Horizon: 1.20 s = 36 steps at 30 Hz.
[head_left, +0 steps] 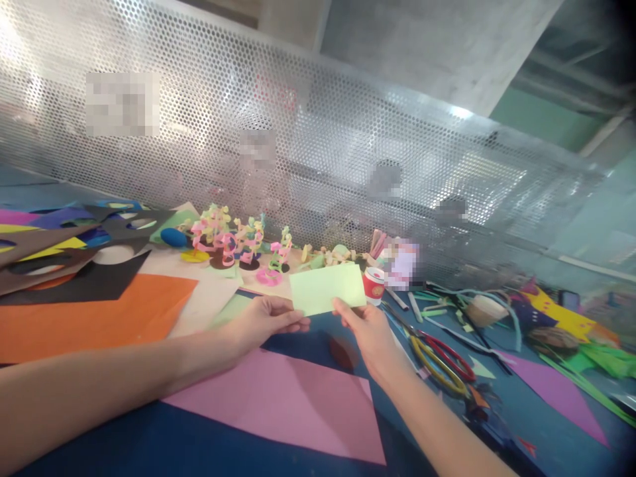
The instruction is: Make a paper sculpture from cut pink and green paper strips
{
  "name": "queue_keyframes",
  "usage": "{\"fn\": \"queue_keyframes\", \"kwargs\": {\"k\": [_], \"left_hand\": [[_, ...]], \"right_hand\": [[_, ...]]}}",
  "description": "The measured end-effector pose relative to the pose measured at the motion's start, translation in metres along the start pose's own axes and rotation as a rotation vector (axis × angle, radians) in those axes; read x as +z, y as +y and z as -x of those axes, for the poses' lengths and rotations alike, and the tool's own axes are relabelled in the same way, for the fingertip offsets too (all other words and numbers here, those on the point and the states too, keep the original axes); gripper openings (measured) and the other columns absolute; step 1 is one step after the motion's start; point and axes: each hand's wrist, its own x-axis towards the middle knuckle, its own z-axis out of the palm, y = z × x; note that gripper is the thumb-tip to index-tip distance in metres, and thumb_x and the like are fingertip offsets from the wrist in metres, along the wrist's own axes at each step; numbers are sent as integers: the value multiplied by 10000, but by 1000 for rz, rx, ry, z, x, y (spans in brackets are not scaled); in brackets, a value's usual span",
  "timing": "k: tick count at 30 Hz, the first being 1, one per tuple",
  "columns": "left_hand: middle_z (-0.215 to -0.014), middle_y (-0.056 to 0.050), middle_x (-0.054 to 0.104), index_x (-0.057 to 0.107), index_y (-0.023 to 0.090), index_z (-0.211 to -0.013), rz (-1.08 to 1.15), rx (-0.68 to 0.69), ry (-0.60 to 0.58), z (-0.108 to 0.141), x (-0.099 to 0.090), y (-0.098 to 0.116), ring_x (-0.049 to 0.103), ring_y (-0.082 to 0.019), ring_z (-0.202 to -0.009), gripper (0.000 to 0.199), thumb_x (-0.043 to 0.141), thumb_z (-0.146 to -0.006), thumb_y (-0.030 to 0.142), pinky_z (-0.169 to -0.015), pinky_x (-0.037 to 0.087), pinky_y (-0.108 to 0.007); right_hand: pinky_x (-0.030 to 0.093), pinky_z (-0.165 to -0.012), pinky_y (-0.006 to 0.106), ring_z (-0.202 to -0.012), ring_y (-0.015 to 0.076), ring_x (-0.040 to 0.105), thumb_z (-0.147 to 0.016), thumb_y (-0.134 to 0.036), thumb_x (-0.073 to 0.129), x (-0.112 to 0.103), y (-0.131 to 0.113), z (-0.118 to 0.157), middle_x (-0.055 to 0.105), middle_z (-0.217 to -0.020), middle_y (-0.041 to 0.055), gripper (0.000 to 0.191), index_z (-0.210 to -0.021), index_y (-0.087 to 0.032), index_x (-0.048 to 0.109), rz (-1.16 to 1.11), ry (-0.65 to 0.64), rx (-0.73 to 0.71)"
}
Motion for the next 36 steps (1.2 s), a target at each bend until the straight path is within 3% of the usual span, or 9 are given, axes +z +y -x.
{"fn": "queue_keyframes", "kwargs": {"k": [3, 8, 13, 16, 21, 24, 29, 33, 36], "left_hand": [[-909, -99, 722, 677, 136, -876, 101, -14, -21, 2, 1, 5, 653, -218, -916, 344, 651, -729, 447, -896, 455, -331], [-1028, -123, 690, 642, 129, -1059, 276, -42, -14, 4, 4, 13, 626, -250, -970, 571, 420, -815, 596, -887, 455, -366], [-1087, -87, 672, 661, 175, -1023, 235, -10, 55, 2, 2, 5, 599, -245, -1021, 382, 617, -757, 445, -895, 454, -347], [-1012, -87, 697, 696, 159, -910, 158, 9, 42, 2, 1, 1, 615, -232, -964, 285, 683, -717, 368, -885, 458, -330], [-903, -66, 716, 711, 161, -867, 16, 38, -51, 4, 2, 4, 631, -205, -869, 263, 651, -742, 385, -832, 462, -301], [-883, -66, 714, 704, 151, -859, -32, 38, -31, 5, 2, 5, 632, -199, -824, 274, 659, -730, 389, -773, 469, -286], [-934, -55, 706, 675, 166, -943, -22, 63, 21, 6, 4, 7, 637, -206, -826, 329, 715, -671, 347, -738, 475, -292], [-1056, -46, 684, 645, 213, -1035, 36, 77, 9, 7, 7, 9, 631, -219, -917, 416, 743, -639, 290, -799, 467, -318], [-1003, -47, 696, 662, 199, -984, 19, 105, -37, 8, 7, 9, 633, -219, -908, 356, 739, -648, 290, -831, 452, -333]], "right_hand": [[334, -576, 255, -554, 108, 430, -681, -444, 691, -3, -1, -2, 504, -528, -35, 303, -611, -158, 618, -37, -61, 13], [349, -558, 247, -555, 97, 435, -658, -397, 715, -8, -4, -2, 576, -623, -13, 263, -689, -150, 631, -81, -257, 70], [349, -560, 242, -561, 99, 453, -677, -361, 708, -10, -5, -2, 583, -609, -14, 232, -674, -144, 628, -54, -343, 78], [338, -551, 236, -555, 95, 444, -690, -368, 699, -10, -4, -3, 563, -604, -29, 239, -669, -150, 604, -44, -312, 49], [284, -485, 225, -461, 83, 376, -667, -388, 719, -9, -1, -7, 437, -476, -91, 326, -629, -195, 459, -46, -143, -20], [330, -478, 228, -455, 96, 420, -664, -425, 712, -6, -2, -6, 473, -481, -87, 382, -632, -217, 394, -79, -117, -29], [477, -642, 292, -636, 152, 578, -734, -495, 623, 5, -12, 5, 630, -681, 7, 311, -688, -196, 548, -124, -220, -10], [504, -714, 332, -780, 201, 626, -804, -570, 479, 12, -19, 15, 669, -830, 59, 415, -843, -190, 638, -159, -346, -5], [500, -768, 343, -885, 221, 624, -785, -534, 541, 16, -19, 20, 674, -931, 66, 379, -942, -203, 636, -165, -422, -21]]}}
